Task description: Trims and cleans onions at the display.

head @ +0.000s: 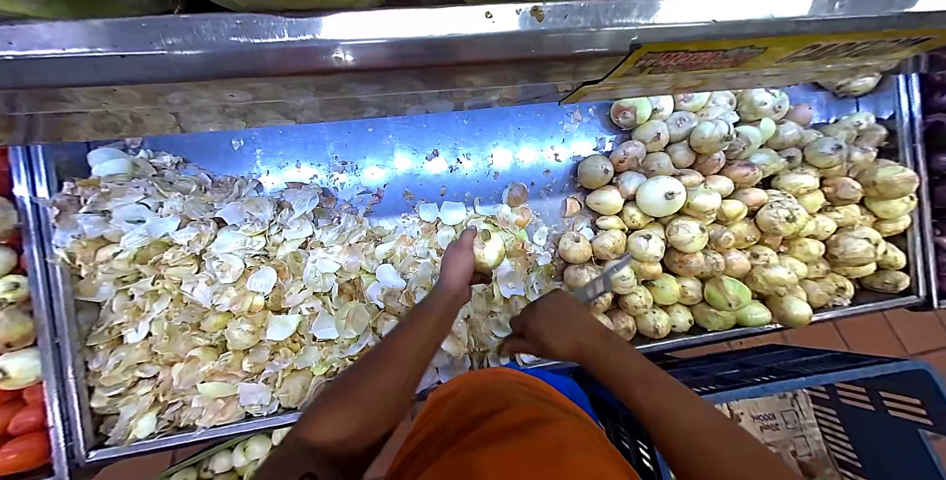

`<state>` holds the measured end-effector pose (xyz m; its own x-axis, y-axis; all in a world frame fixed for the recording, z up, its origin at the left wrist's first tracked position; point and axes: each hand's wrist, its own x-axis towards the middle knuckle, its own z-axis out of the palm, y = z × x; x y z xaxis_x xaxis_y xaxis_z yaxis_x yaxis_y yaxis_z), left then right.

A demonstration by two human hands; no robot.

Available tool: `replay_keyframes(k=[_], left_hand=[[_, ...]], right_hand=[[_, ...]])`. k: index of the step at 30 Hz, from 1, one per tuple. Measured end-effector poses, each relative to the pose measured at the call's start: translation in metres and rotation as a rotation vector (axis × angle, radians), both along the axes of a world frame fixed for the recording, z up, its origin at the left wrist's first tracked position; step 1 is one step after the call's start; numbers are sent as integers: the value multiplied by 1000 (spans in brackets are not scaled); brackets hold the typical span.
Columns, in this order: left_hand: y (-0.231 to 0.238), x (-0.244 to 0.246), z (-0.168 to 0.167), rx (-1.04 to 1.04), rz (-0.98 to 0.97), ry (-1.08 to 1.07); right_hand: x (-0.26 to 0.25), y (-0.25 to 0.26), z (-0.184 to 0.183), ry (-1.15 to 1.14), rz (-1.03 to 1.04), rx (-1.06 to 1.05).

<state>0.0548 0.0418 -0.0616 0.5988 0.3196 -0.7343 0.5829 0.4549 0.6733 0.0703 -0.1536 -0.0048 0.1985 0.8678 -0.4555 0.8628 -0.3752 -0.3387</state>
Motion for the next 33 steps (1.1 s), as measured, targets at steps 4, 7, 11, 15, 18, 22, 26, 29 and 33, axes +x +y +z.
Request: replay_keyframes(k=[4,7,11,15,18,22,26,29,33], left_hand=[[18,-9,18,-70,-187,-28],[16,-16,27,10,-342,-103],[5,-21,40,82,-488,-134],[3,-20,46,214,-649,-93],[0,-21,46,141,-661,-70],[-4,-25,44,-33,-613,-7],[-11,-23,27,-208,-405,44],[-2,-9,17,-314,-178,56],[12,-11,30,-235,-334,3]], right_hand=[[25,-18,13,-59,-291,-17],[36,-22,25,-162,-367,103],[41,-11,33,-219,-305,89],[40,-3,32,-242,-212,45],[37,-6,22,-235,-148,92],[33,-13,6,-306,-108,284],[25,-19,6,-284,-71,266],[4,-11,12,-82,5,30],[9,-17,17,-73,-237,120]])
